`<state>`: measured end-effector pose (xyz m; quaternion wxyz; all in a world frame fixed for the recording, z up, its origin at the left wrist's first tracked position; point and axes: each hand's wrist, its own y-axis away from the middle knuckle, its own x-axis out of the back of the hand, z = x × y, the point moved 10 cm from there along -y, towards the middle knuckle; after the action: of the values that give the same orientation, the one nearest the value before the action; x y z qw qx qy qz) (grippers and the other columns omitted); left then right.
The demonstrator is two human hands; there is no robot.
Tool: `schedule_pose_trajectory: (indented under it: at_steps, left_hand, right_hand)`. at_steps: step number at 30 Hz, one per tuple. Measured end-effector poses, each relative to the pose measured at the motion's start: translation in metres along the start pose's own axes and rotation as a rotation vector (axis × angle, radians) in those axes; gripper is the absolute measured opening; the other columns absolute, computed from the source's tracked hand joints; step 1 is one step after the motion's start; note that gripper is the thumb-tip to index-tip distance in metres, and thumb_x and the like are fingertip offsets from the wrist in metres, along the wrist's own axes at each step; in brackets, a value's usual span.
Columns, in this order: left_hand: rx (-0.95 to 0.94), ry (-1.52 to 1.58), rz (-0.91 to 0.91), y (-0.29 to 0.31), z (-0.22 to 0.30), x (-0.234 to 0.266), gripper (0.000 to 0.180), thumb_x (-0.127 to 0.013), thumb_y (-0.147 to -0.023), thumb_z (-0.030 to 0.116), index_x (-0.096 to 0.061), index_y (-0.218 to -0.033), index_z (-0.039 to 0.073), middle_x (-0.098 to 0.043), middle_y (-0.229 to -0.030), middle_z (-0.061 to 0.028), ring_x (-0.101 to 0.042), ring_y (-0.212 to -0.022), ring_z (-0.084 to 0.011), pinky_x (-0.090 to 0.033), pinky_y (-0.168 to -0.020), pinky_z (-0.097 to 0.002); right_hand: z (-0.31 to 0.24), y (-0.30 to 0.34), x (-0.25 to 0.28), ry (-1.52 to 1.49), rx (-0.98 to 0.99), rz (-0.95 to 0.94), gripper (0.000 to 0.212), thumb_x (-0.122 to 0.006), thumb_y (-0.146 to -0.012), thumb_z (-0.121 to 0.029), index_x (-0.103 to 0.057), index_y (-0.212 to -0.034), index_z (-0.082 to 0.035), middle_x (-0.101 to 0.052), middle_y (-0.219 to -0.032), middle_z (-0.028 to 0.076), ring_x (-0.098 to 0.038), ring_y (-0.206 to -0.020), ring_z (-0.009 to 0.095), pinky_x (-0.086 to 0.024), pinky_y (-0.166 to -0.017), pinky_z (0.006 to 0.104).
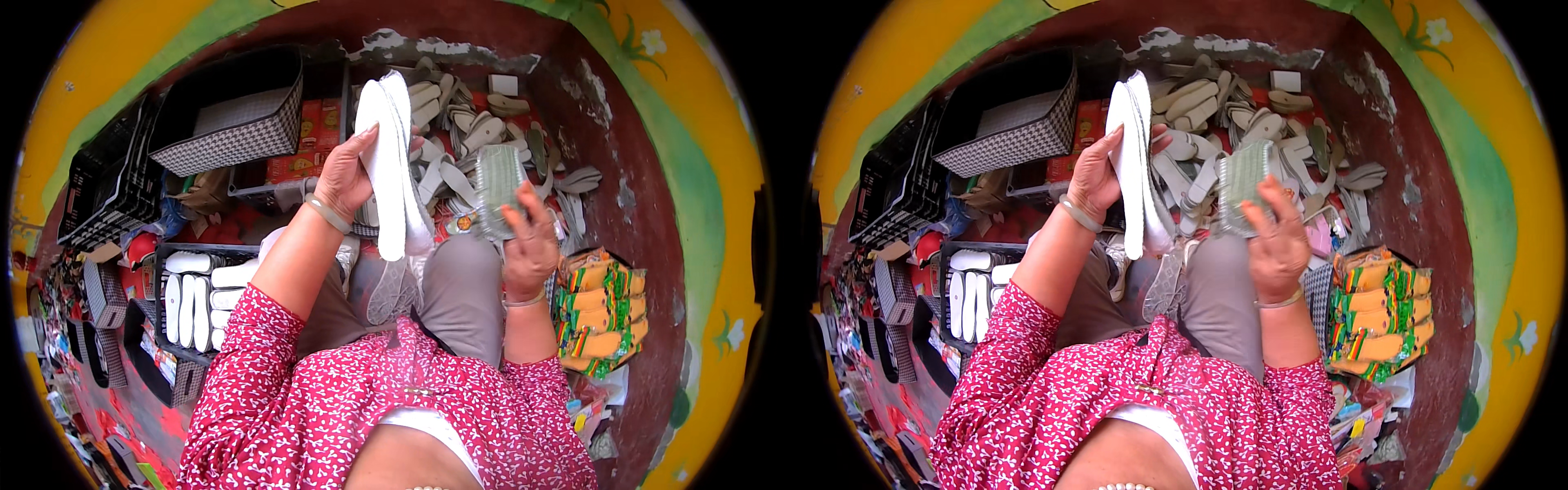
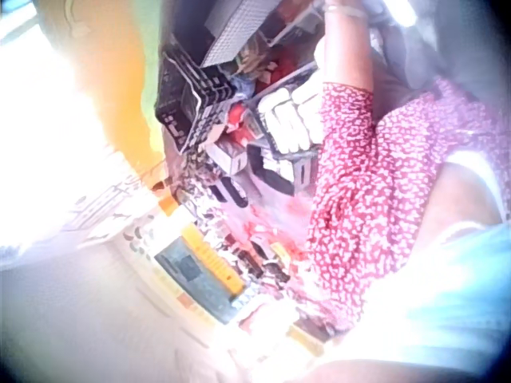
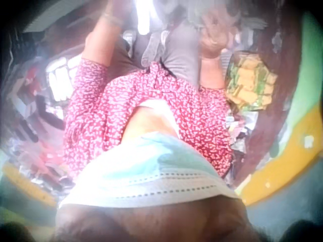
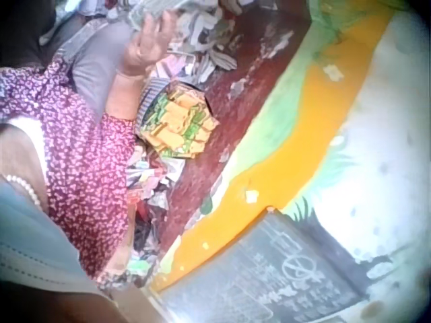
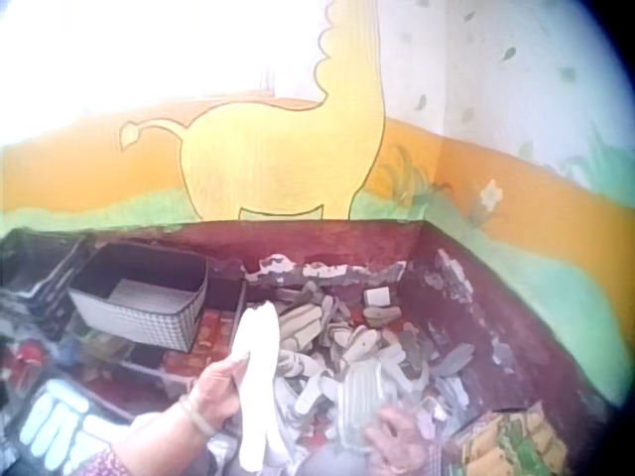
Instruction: The person handles shoe insoles, cleaning them with a cloth, stacking them, and organizing packaged insoles into a plastic basket on the floor.
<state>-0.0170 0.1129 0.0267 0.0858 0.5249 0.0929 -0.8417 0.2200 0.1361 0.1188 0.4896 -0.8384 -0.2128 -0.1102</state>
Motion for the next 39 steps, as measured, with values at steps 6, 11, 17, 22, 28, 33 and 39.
schedule_pose_trajectory:
  at_steps: [6, 11, 17, 22, 28, 33, 39]
  left_hand:
    - [0.057, 0.008, -0.006, 0.031, 0.007, 0.011, 0.040, -0.051, -0.089, 0.018, -0.044, -0.124, 0.000, -0.056, -0.115, -0.0151, -0.055, -0.106, -0.0298, -0.045, -0.092, -0.0410]
    - [-0.029, 0.192, -0.144, 0.037, 0.028, 0.008, 0.034, -0.053, -0.088, 0.017, -0.050, -0.117, 0.000, -0.062, -0.104, -0.0131, -0.063, -0.089, -0.0233, -0.051, -0.083, -0.0379]
    - [-0.160, 0.213, -0.111, 0.031, 0.040, 0.002, 0.033, -0.052, -0.088, 0.013, -0.049, -0.118, 0.001, -0.061, -0.106, -0.0107, -0.059, -0.099, -0.0233, -0.037, -0.100, -0.0480]
    - [0.002, 0.104, -0.106, 0.022, 0.015, 0.000, 0.037, -0.054, -0.087, 0.015, -0.047, -0.120, -0.001, -0.060, -0.109, -0.0126, -0.060, -0.098, -0.0230, -0.040, -0.098, -0.0460]
    - [0.068, -0.052, 0.041, 0.012, 0.002, 0.019, 0.036, -0.054, -0.088, 0.016, -0.049, -0.118, -0.002, -0.061, -0.105, -0.0137, -0.062, -0.093, -0.0220, -0.050, -0.086, -0.0357]
    - [0.105, -0.052, 0.141, 0.005, -0.011, 0.028, 0.032, -0.054, -0.089, 0.016, -0.050, -0.115, -0.003, -0.061, -0.104, -0.0133, -0.062, -0.092, -0.0212, -0.052, -0.081, -0.0328]
    - [0.023, -0.057, 0.189, -0.010, -0.003, 0.035, 0.045, -0.052, -0.090, 0.020, -0.041, -0.125, -0.005, -0.055, -0.114, -0.0219, -0.053, -0.109, -0.0370, -0.043, -0.095, -0.0440]
  right_hand:
    - [-0.065, 0.011, -0.061, 0.013, 0.415, -0.254, 0.038, -0.062, -0.066, 0.012, -0.064, -0.101, -0.001, -0.056, -0.112, 0.011, -0.056, -0.107, 0.032, -0.048, -0.090, 0.0370]
    - [-0.053, 0.020, -0.083, -0.085, 0.369, -0.322, 0.036, -0.064, -0.069, 0.010, -0.063, -0.103, -0.001, -0.057, -0.112, 0.010, -0.056, -0.107, 0.031, -0.049, -0.089, 0.0345]
    - [0.006, 0.004, -0.102, -0.347, -0.186, -0.480, 0.031, -0.052, -0.075, 0.006, -0.063, -0.103, 0.001, -0.057, -0.115, 0.013, -0.052, -0.112, 0.027, -0.040, -0.096, 0.0369]
    - [0.081, 0.003, -0.151, -1.112, -1.206, -0.359, 0.019, -0.061, -0.085, -0.016, -0.064, -0.097, -0.001, -0.061, -0.107, 0.009, -0.059, -0.092, 0.015, -0.046, -0.078, 0.0266]
    - [0.085, -0.020, -0.169, -1.118, -0.969, -0.161, 0.016, -0.065, -0.081, -0.009, -0.066, -0.094, 0.001, -0.065, -0.083, 0.004, -0.060, -0.076, 0.010, -0.044, -0.070, 0.0191]
    - [0.080, -0.043, -0.130, -0.475, -0.478, 0.028, 0.018, -0.066, -0.077, 0.000, -0.066, -0.095, 0.004, -0.063, -0.088, 0.002, -0.057, -0.077, 0.008, -0.044, -0.071, 0.0187]
    - [0.151, -0.034, -0.117, -1.169, -0.893, 0.202, 0.018, -0.053, -0.087, -0.002, -0.058, -0.104, 0.001, -0.064, -0.089, 0.010, -0.063, -0.075, 0.015, -0.052, -0.068, 0.0265]
